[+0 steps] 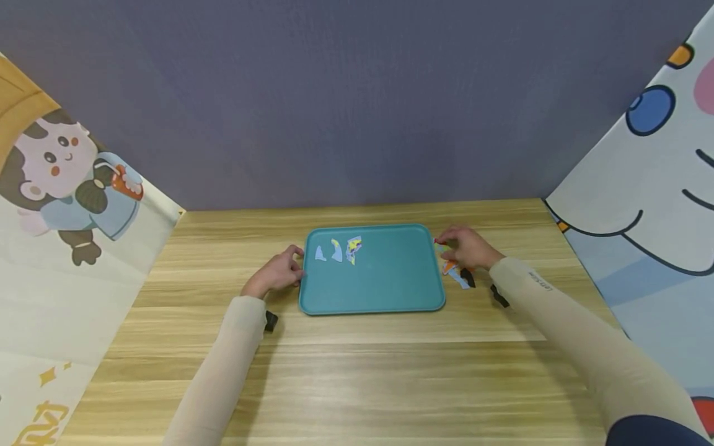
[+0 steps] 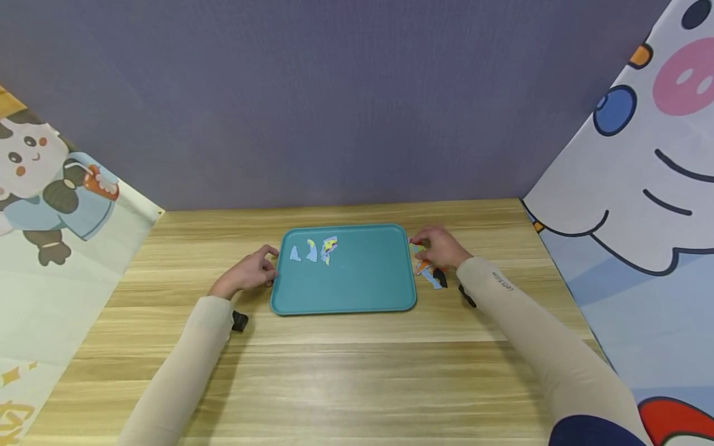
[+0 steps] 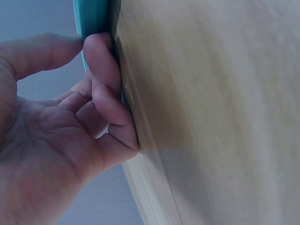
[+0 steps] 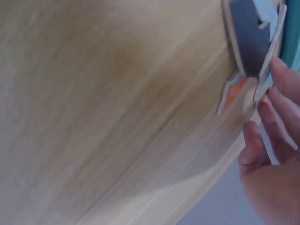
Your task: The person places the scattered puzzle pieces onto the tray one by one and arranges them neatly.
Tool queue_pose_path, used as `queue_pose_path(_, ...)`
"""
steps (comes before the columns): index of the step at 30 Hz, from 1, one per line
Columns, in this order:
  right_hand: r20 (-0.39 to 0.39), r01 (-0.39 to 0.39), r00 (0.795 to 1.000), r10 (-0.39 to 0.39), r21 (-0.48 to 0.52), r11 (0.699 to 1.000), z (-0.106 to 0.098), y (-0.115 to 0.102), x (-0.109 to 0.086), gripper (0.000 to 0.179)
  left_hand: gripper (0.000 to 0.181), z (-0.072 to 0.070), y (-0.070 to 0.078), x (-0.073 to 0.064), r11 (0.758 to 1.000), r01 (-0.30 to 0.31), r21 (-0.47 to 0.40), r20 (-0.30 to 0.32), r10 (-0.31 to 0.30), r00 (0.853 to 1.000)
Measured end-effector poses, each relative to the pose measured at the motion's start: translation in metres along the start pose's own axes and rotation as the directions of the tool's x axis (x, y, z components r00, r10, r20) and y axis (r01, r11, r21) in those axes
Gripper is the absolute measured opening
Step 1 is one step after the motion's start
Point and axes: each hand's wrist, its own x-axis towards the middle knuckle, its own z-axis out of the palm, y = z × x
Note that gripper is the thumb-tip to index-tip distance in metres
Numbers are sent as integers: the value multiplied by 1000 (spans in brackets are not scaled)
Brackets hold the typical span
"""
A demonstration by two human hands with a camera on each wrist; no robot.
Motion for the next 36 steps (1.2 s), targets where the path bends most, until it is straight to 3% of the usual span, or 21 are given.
queue_pose_path(10,29,-53,998,54,-36,998,-5,-2,0,38,43,-1,1,1,1000,-11,8,-6,11,1000)
queue_pose_path(21,-62,-205,976,208,44,978,-10,-9,-2,37,44,-2,4,0,1000,-8,3,4,8,1000)
queue_pose_path(28,-118,-145,981,152,67,987,-17,-26,2,32,44,-3,4,-1,1000,-3,3,-2,3,1000)
queue_pose_path(36,-159,-55,986,56,14,998,-5,-54,9,27,45,-1,3,-3,1000,7,-28,9,-6,1000)
